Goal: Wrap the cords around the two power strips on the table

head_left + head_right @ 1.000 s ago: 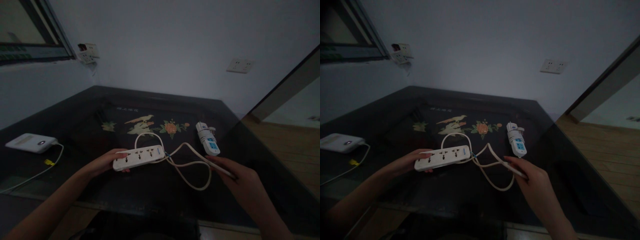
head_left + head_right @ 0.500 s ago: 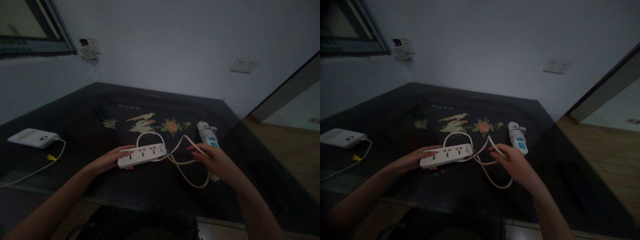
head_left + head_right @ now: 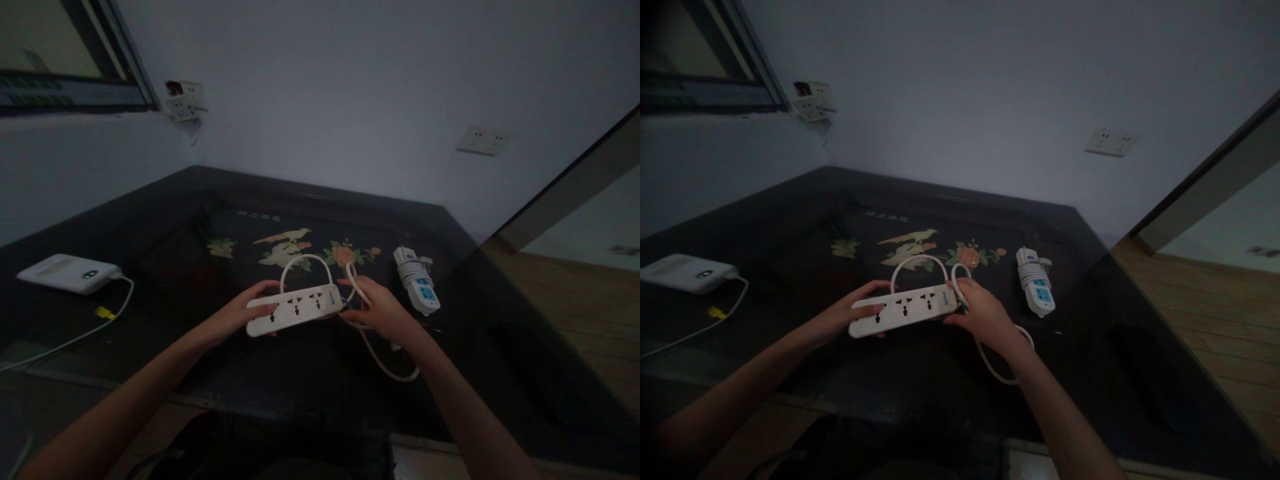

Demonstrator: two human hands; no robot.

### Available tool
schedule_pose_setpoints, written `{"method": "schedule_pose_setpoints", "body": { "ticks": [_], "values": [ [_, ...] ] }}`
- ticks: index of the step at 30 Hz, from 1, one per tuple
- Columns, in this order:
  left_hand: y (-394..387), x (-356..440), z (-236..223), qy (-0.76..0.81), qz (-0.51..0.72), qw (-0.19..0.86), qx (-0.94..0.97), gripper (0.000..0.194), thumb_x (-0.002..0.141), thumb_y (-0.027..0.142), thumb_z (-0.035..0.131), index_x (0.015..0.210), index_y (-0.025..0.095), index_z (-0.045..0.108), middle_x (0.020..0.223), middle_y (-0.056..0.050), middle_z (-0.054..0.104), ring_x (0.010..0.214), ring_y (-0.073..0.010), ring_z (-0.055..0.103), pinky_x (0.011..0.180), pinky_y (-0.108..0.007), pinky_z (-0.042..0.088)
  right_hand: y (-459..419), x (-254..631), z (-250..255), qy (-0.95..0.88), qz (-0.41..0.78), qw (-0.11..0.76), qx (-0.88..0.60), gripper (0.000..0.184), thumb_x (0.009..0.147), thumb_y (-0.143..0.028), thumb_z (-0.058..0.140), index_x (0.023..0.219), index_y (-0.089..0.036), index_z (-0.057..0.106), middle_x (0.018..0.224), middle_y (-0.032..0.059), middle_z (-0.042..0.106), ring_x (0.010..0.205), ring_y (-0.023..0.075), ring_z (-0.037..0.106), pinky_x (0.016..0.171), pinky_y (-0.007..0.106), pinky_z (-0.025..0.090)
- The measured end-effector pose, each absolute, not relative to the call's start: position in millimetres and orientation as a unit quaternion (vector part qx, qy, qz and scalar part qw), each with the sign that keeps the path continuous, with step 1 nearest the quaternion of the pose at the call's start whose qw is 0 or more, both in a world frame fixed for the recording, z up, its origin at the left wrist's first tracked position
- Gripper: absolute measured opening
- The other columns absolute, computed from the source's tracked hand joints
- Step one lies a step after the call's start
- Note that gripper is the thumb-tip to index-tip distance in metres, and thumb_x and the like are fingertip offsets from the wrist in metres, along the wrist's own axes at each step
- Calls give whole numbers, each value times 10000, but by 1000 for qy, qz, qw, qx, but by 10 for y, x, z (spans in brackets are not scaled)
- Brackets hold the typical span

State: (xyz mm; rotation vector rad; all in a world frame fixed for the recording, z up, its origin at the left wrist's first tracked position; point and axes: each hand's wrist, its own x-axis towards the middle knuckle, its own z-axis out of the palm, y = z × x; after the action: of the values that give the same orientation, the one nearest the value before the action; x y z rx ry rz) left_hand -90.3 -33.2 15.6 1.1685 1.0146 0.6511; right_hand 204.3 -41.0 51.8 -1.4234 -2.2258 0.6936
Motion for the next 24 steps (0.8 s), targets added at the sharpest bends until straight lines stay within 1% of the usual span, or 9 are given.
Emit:
{"method": "schedule_pose_setpoints", "body": {
  "ticks": [2, 3, 5, 7, 10, 13, 18, 21, 24],
  "values": [
    [-373, -890, 194, 441, 300, 666, 522, 517, 761, 358, 700, 1213, 257, 470, 1082, -63, 624, 903, -252, 638, 669, -377, 583, -416, 1932, 454, -821, 218, 168, -501, 727, 692, -186, 743, 1357, -197, 450, 1351, 121, 516, 1211, 268, 517, 965, 411, 448],
    [-387, -887, 213, 439, 301, 662, 527, 511, 763, 362, 696, 1209, 261, 469, 1070, -58, 628, 892, -251, 641, 662, -367, 577, -418, 1879, 424, -824, 205, 148, -506, 798, 683, -185, 750, 1398, -210, 395, 1408, 123, 466, 1255, 283, 484, 982, 426, 439],
    [-402, -891, 253, 436, 289, 652, 550, 505, 775, 377, 683, 1213, 265, 459, 1038, -50, 640, 853, -243, 651, 658, -350, 563, -417, 1791, 381, -817, 182, 114, -535, 845, 697, -198, 738, 1436, -226, 328, 1443, 128, 423, 1245, 312, 498, 936, 445, 471],
    [-397, -905, 290, 435, 269, 636, 578, 508, 794, 396, 662, 1231, 264, 440, 1033, -50, 650, 844, -235, 655, 679, -332, 541, -409, 1744, 369, -806, 160, 102, -561, 763, 722, -218, 717, 1404, -222, 374, 1385, 126, 479, 1193, 321, 542, 886, 431, 497],
    [-371, -927, 326, 443, 267, 606, 605, 504, 811, 429, 639, 1231, 240, 434, 1077, -67, 639, 935, -236, 629, 731, -304, 500, -406, 1761, 399, -804, 139, 118, -565, 617, 736, -239, 702, 1308, -217, 472, 1293, 111, 539, 1156, 298, 566, 883, 388, 493],
    [-357, -915, 316, 445, 303, 600, 592, 401, 840, 447, 605, 1144, 209, 498, 1108, -73, 602, 982, -215, 591, 765, -279, 474, -440, 1839, 449, -804, 125, 137, -566, 604, 735, -241, 695, 1296, -191, 477, 1279, 126, 530, 1132, 292, 573, 882, 388, 492],
    [-352, -798, 176, 412, 369, 688, 470, 293, 872, 464, 568, 1027, 219, 525, 1100, -41, 607, 889, -163, 604, 712, -259, 485, -528, 2016, 497, -790, 102, 162, -583, 614, 735, -253, 681, 1307, -184, 470, 1250, 133, 536, 1082, 308, 592, 848, 442, 505],
    [-349, -727, 110, 406, 434, 669, 446, 251, 860, 431, 599, 947, 210, 519, 1071, -27, 616, 923, -177, 605, 768, -303, 511, -550, 2141, 506, -771, 69, 186, -605, 585, 738, -249, 674, 1290, -198, 485, 1212, 132, 550, 1054, 315, 604, 815, 455, 513],
    [-361, -673, 137, 417, 458, 593, 514, 268, 849, 420, 613, 991, 203, 549, 1173, -49, 591, 1091, -231, 557, 913, -376, 484, -560, 2202, 514, -753, 34, 187, -630, 566, 735, -264, 680, 1269, -189, 510, 1198, 146, 557, 1055, 334, 598, 782, 450, 516]
  ]
}}
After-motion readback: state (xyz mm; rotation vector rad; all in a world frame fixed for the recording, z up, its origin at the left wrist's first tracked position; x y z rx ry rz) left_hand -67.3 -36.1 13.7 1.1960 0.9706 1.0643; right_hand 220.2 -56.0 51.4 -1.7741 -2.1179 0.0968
